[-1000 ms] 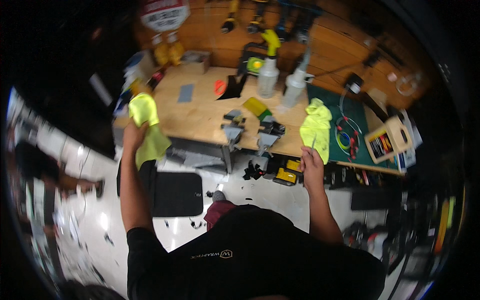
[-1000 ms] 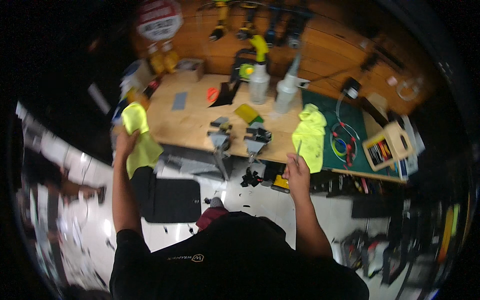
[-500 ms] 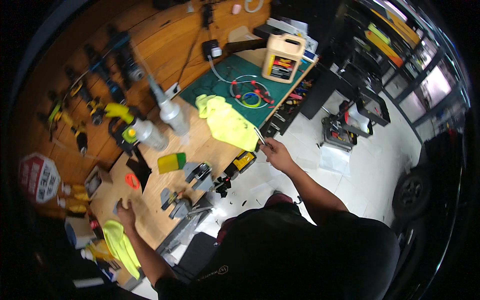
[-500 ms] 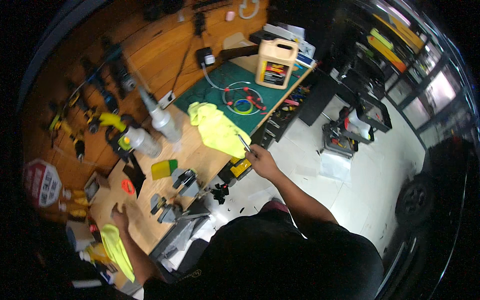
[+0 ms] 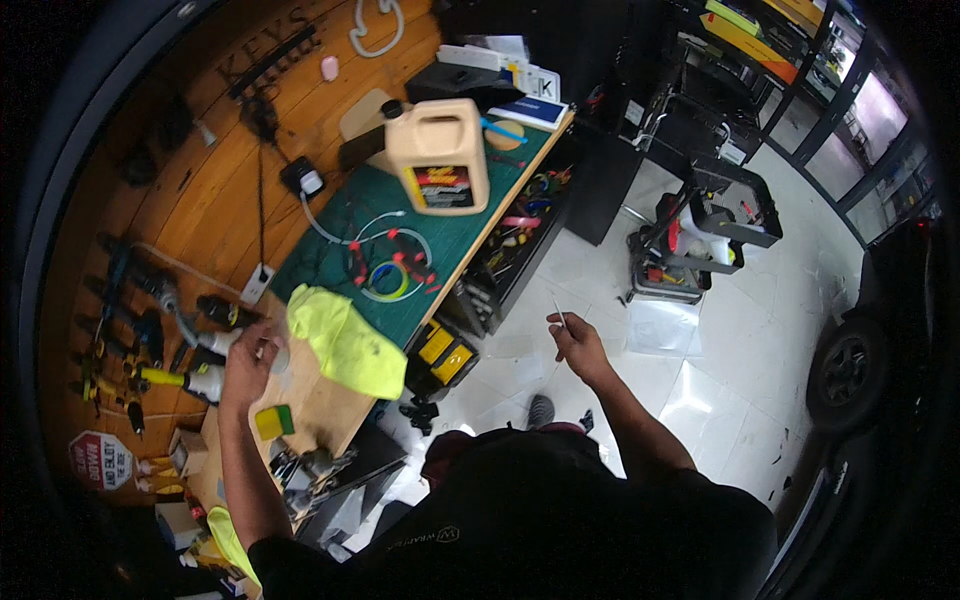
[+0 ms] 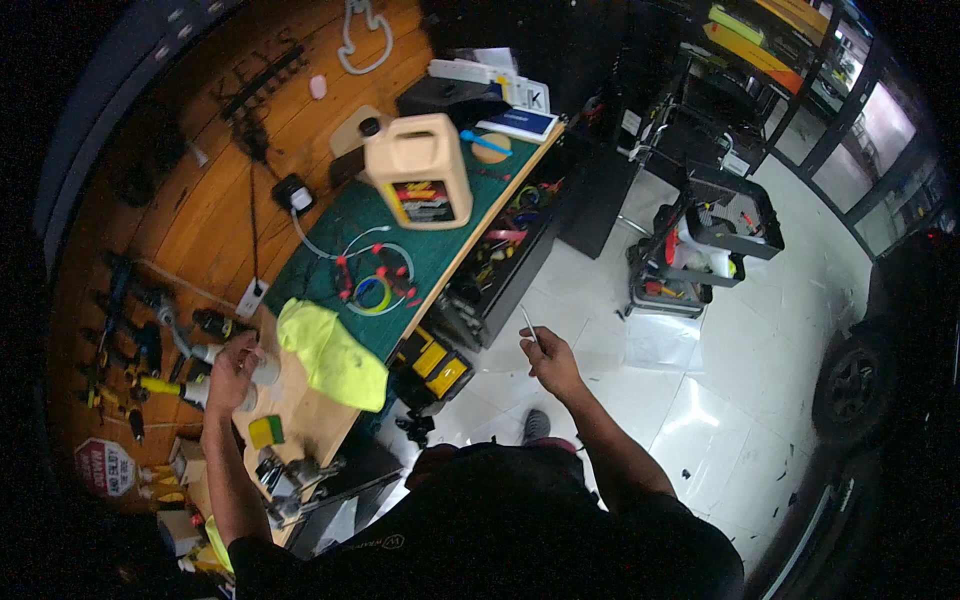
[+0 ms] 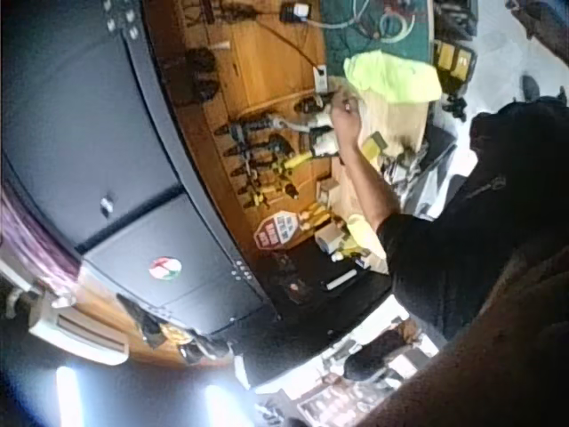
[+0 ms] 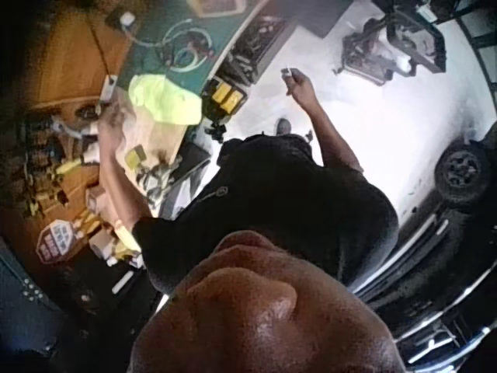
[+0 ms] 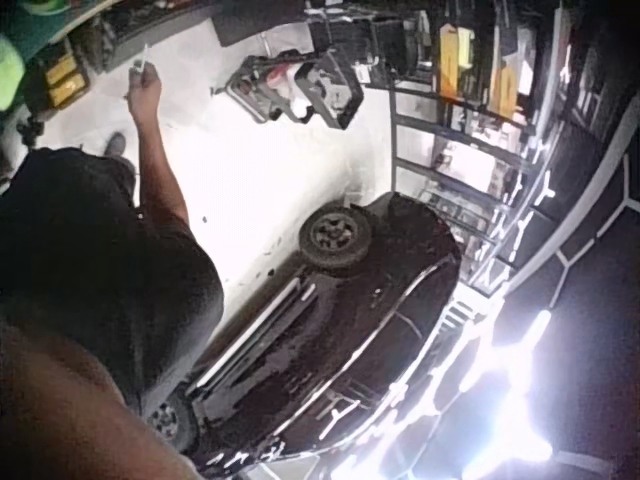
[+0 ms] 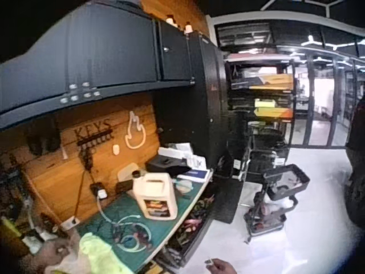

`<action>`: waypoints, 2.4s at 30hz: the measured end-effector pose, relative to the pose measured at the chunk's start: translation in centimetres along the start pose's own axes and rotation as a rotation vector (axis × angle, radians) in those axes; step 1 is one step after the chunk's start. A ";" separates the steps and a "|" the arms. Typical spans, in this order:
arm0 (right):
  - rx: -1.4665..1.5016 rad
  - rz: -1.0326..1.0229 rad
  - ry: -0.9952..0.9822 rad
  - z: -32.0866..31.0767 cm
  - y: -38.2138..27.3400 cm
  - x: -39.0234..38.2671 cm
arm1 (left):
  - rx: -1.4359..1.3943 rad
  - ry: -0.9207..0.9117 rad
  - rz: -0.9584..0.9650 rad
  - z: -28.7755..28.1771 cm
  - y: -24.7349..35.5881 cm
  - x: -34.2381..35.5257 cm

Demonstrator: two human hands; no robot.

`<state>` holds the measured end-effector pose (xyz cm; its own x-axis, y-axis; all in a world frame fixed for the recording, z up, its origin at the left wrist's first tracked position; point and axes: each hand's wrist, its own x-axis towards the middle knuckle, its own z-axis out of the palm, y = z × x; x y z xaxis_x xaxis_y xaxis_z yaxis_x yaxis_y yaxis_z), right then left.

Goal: The person walks to a workbench, picks up a black vinyl sheet, and uses a squeegee to smooth it. They then peel the backing from a small black piece and apply it to a car part, smoothing it with a squeegee and a red tool.

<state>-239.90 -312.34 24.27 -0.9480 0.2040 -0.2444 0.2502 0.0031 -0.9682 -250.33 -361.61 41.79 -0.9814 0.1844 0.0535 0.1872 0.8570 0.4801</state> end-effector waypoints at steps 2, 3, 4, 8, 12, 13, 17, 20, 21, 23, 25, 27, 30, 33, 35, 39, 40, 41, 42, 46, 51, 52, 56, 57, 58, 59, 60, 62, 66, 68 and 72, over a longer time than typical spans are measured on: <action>0.045 0.114 0.016 -3.2 -1.1 1.7 | -0.108 -0.072 0.070 2.9 2.3 1.8; 0.134 0.114 0.011 -4.7 -0.6 3.0 | -0.114 -0.172 0.030 4.7 3.5 2.5; 0.142 0.104 0.029 -6.2 -0.6 4.3 | -0.127 -0.273 -0.065 6.4 4.9 3.0; 0.158 0.074 0.089 -9.4 -1.9 9.5 | -0.339 -0.580 -0.152 13.1 7.2 6.5; 0.167 0.012 0.098 -10.8 -3.7 14.7 | -0.645 -0.679 -0.050 21.8 10.4 10.8; 0.148 0.004 0.098 -11.2 -4.5 15.9 | -0.670 -0.693 -0.077 23.7 13.4 11.8; -0.020 -0.032 0.004 -14.4 -7.0 23.2 | -0.545 -0.747 0.133 32.6 21.2 14.3; -0.013 -0.015 0.024 -17.5 -8.6 30.3 | -0.428 -0.784 0.236 34.5 27.5 15.4; -0.032 -0.040 0.018 -18.1 -9.8 33.1 | -0.399 -0.777 0.192 35.2 27.6 16.3; -0.004 -0.102 0.037 -18.1 -11.0 39.5 | -0.358 -0.761 0.084 36.6 26.9 17.9; -0.003 -0.062 -0.040 -17.6 -12.4 47.4 | -0.282 -0.552 0.008 36.2 27.4 20.2; -0.057 -0.057 -0.070 -15.1 -13.1 53.4 | -0.403 -0.389 -0.173 34.5 29.2 21.3; -0.188 -0.061 -0.048 -11.9 -14.9 60.0 | -0.488 -0.177 -0.245 33.4 35.5 23.5; 0.190 0.140 -0.216 -10.2 -14.0 64.5 | -0.431 -0.236 -0.202 35.7 39.9 24.1; 0.193 -0.024 -0.112 -8.0 -15.5 63.4 | -0.449 -0.266 -0.221 36.7 41.1 22.9; -0.035 -0.641 -0.149 -9.5 -25.0 51.5 | -0.581 -0.069 -0.444 37.0 40.9 16.6; -0.199 -0.715 -0.164 -11.3 -28.0 46.3 | -0.697 0.054 -0.516 36.9 40.4 14.9; -0.139 -0.724 -0.201 -13.0 -28.9 43.8 | -0.633 0.163 -0.490 36.1 40.5 13.9; -0.210 -0.926 -0.319 -14.7 -30.2 39.5 | -0.566 0.267 -0.486 35.0 40.5 12.9; -0.278 -1.502 -0.995 -14.3 -30.8 26.3 | -0.569 0.607 -0.177 29.9 40.8 10.4; -0.161 -1.113 -1.488 -9.2 -28.4 11.2 | -1.012 0.687 0.040 26.3 39.5 0.4; -0.056 -1.111 -1.323 -8.7 -27.2 9.7 | -1.159 0.612 0.092 26.2 39.1 -2.1; 0.226 -0.531 -1.361 -2.6 -26.1 4.4 | -1.266 0.790 -0.240 28.2 38.2 -12.3; 0.248 -0.468 -1.420 -1.1 -25.9 3.7 | -1.288 0.832 -0.257 28.2 38.1 -14.6; 0.311 -0.303 -1.502 0.0 -25.8 2.5 | -1.309 0.876 -0.272 28.0 38.0 -16.5; 0.343 -0.304 -1.468 1.6 -25.2 1.8 | -1.328 0.894 -0.331 26.8 38.8 -17.8; 0.374 -0.308 -1.434 3.2 -24.2 1.2 | -1.256 0.925 -0.394 26.8 38.2 -19.2; 0.163 -0.515 -1.463 6.2 -22.0 2.3 | -1.119 0.980 -0.515 26.8 36.6 -21.4; -0.185 -0.424 -1.513 12.2 -17.7 1.5 | -0.708 1.053 -0.862 24.9 33.4 -24.9; -0.303 -0.444 -1.652 14.6 -17.0 1.3 | -0.495 0.963 -0.939 23.7 31.7 -26.4; -0.645 -0.626 -1.739 21.3 -14.9 1.3 | -0.297 0.803 -1.063 20.4 27.1 -27.3</action>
<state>-249.08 -332.95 37.23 0.0523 -0.9936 -0.1005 -0.5020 0.0608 -0.8627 -217.60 -333.61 35.46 -0.4184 -0.9081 -0.0152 -0.5829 0.2556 0.7713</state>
